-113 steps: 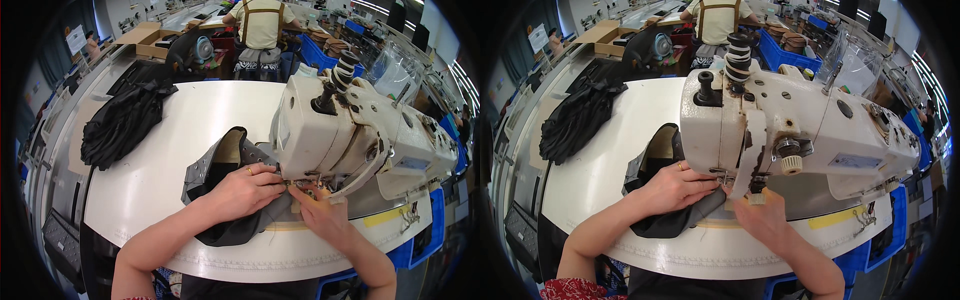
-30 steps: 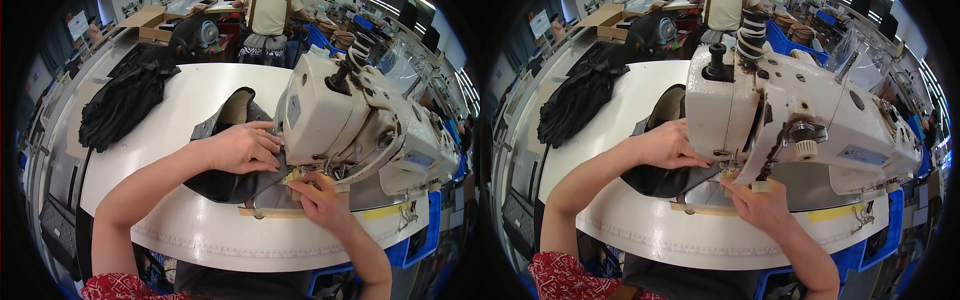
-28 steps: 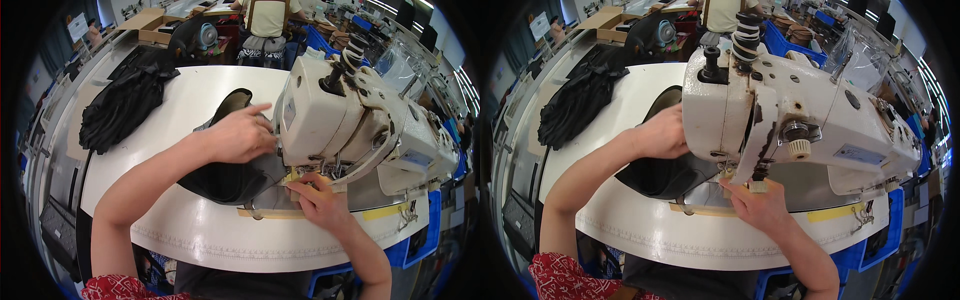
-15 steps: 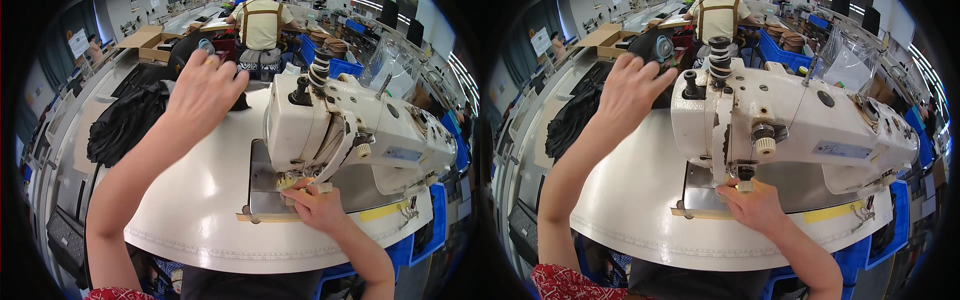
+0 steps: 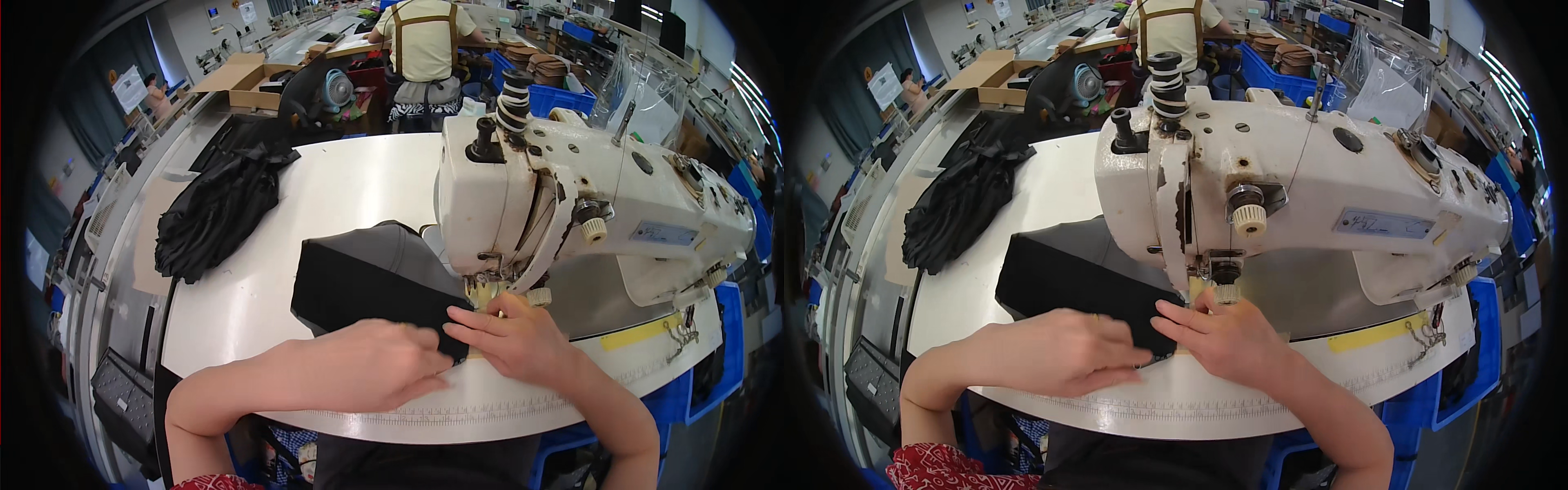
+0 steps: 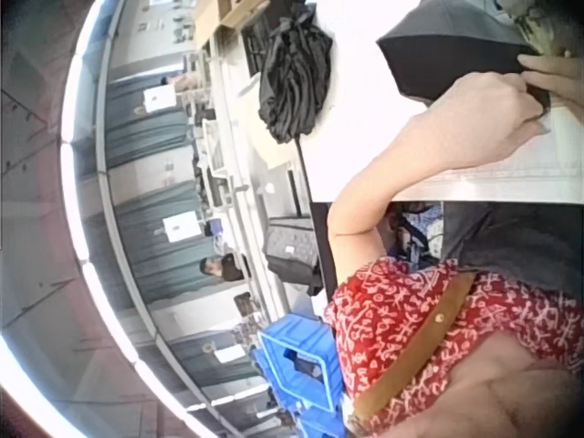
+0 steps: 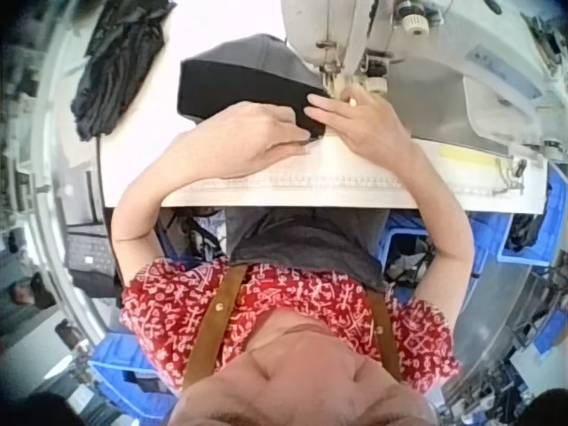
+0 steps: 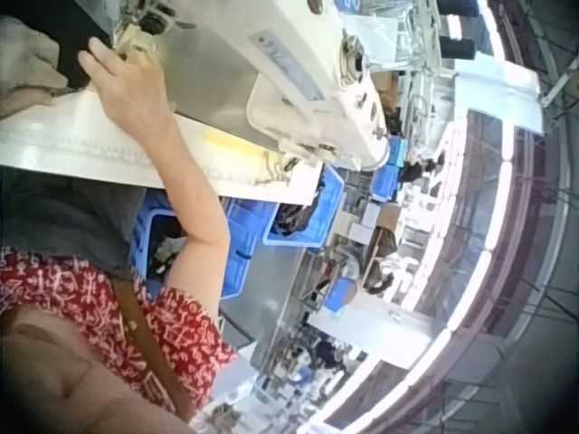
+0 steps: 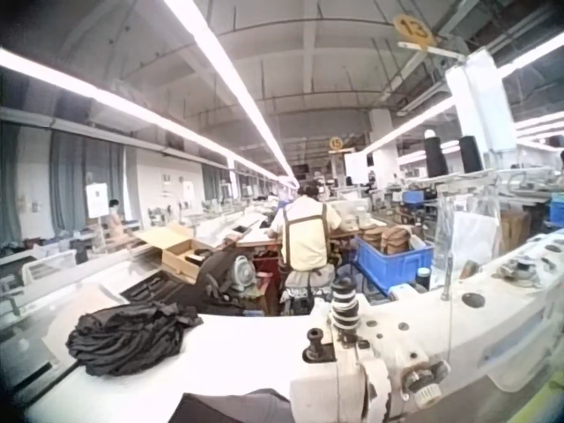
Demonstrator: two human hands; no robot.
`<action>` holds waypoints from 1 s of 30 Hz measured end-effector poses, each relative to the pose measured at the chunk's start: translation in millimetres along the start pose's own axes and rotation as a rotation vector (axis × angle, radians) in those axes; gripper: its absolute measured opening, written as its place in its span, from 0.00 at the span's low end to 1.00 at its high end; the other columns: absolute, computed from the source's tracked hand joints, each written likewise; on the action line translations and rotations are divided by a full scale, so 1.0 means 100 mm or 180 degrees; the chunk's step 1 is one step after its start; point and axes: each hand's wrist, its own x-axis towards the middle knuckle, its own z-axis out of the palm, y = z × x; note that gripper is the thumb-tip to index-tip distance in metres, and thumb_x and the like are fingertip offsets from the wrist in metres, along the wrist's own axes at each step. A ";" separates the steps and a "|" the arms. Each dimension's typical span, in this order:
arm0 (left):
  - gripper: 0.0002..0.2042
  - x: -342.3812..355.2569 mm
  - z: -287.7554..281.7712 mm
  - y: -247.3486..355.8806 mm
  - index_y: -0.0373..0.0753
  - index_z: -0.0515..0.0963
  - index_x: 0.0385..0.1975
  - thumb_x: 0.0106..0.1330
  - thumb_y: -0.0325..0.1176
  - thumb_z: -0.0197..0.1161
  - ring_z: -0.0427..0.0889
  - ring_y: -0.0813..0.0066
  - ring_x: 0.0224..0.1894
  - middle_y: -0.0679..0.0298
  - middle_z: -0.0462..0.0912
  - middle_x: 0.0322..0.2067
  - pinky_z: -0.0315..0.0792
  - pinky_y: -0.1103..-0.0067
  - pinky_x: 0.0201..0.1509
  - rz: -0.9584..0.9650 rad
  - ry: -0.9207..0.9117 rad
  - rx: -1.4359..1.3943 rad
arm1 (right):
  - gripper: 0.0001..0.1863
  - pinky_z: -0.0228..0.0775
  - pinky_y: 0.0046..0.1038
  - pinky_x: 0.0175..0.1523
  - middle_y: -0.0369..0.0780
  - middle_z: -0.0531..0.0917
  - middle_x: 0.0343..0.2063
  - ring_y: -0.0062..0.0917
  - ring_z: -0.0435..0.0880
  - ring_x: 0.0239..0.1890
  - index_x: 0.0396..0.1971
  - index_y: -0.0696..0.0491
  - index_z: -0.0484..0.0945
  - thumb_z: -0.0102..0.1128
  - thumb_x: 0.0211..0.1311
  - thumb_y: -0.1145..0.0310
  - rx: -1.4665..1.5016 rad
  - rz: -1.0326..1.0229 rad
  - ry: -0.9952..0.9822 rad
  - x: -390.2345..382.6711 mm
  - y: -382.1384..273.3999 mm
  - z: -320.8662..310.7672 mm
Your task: The person aligns fabric components of a shoe upper and sews them together using a sewing machine. The person then positions a fabric lining piece onto the shoe upper and stitches it along the edge with the sewing machine.
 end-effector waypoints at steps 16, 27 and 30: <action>0.23 0.33 0.60 -0.52 0.38 0.74 0.60 0.73 0.48 0.56 0.64 0.55 0.70 0.56 0.73 0.62 0.54 0.55 0.74 -0.0665 0.1347 0.1190 | 0.23 0.75 0.32 0.47 0.32 0.83 0.49 0.27 0.83 0.39 0.49 0.49 0.83 0.66 0.48 0.72 -0.0042 0.0403 0.0056 -0.08 0.04 -0.02; 0.18 0.24 0.69 -0.62 0.40 0.76 0.57 0.68 0.36 0.62 0.71 0.60 0.65 0.60 0.79 0.55 0.57 0.55 0.73 -0.0094 0.2028 0.0736 | 0.21 0.79 0.36 0.51 0.35 0.85 0.50 0.29 0.84 0.52 0.45 0.46 0.84 0.64 0.47 0.74 0.0303 0.0106 0.0115 -0.03 -0.01 -0.01; 0.13 0.10 0.38 -0.36 0.37 0.82 0.48 0.63 0.23 0.67 0.83 0.63 0.54 0.60 0.85 0.45 0.74 0.66 0.63 0.0565 0.3176 -0.0162 | 0.20 0.79 0.36 0.52 0.36 0.85 0.50 0.32 0.83 0.55 0.44 0.46 0.85 0.64 0.47 0.75 0.0366 0.0024 0.0047 -0.08 0.05 0.00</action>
